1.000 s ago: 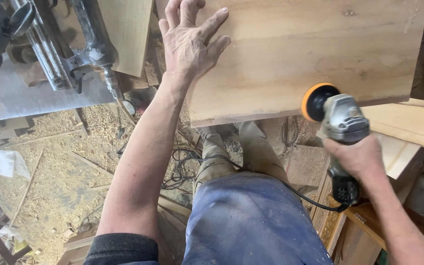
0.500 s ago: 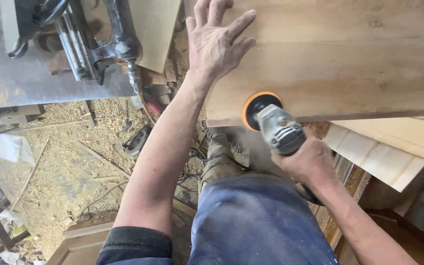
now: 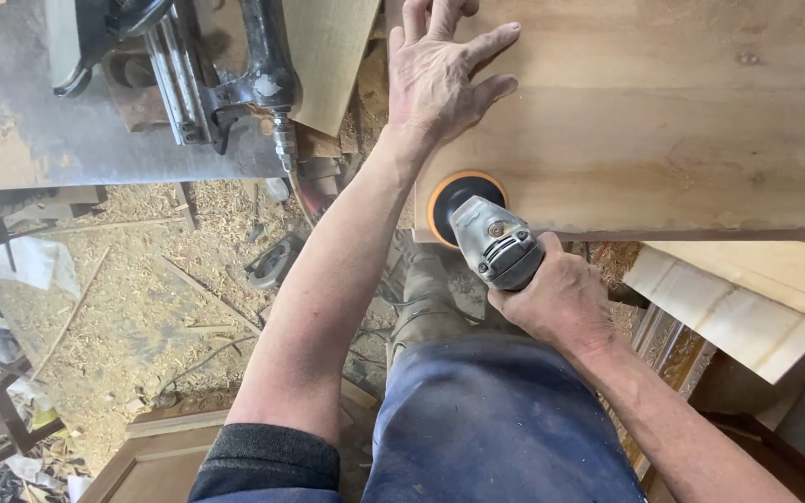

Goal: Sanding a wooden board, applying glue to its edge, and cutting wood with a miter saw in a workshop.

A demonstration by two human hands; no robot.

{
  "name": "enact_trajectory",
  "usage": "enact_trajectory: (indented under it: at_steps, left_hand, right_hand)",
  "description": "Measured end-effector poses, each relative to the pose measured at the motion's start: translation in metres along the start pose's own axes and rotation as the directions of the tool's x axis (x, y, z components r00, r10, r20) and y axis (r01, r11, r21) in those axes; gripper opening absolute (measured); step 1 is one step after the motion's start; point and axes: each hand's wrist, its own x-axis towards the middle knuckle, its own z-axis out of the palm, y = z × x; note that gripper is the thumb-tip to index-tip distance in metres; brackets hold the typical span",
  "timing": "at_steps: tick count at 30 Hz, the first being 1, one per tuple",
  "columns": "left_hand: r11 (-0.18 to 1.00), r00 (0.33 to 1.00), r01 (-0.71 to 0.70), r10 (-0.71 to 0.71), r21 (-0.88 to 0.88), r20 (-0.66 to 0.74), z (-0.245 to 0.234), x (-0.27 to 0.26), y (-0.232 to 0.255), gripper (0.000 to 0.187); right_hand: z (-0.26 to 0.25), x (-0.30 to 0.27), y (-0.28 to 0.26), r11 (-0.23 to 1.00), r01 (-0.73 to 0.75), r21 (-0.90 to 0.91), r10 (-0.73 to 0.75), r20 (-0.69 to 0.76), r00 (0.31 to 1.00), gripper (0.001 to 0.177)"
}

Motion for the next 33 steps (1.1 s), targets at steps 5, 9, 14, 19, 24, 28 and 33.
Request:
enact_trajectory:
  at_steps: [5,9,14,19,24,28,33]
  left_hand:
    - [1.0,1.0,-0.016,0.015,-0.015,-0.026,-0.005,-0.001,0.001,0.05]
    - [0.999,0.999,-0.023,0.021,-0.037,-0.037,-0.006,-0.001,0.002,0.047]
    - [0.999,0.999,-0.024,0.022,-0.048,-0.048,-0.005,0.0,0.001,0.048]
    - [0.999,0.998,-0.023,0.021,-0.036,-0.058,-0.003,-0.001,0.0,0.048]
    - [0.999,0.999,-0.022,0.02,-0.024,-0.045,-0.003,-0.001,0.001,0.048]
    - [0.999,0.998,-0.032,0.031,-0.005,-0.051,-0.003,-0.002,0.001,0.049]
    - [0.999,0.999,-0.029,0.028,-0.014,-0.044,-0.005,-0.001,0.001,0.049]
  right_hand:
    - [0.004,-0.001,-0.004,0.997,0.083,0.005,-0.083,-0.023,0.996,0.068]
    - [0.01,-0.001,-0.004,0.994,0.103,-0.019,-0.103,-0.003,0.995,0.072]
    - [0.012,-0.001,-0.007,0.995,0.078,-0.06,-0.078,0.011,0.997,0.074]
    - [0.01,-0.004,-0.011,0.996,0.055,-0.073,-0.053,0.04,0.998,0.075]
    - [0.015,-0.004,-0.012,0.995,0.082,-0.056,-0.08,0.033,0.996,0.075]
    - [0.017,-0.004,-0.009,0.992,0.116,-0.047,-0.116,-0.003,0.993,0.074]
    - [0.016,-0.004,-0.007,0.991,0.115,-0.065,-0.114,0.02,0.993,0.073]
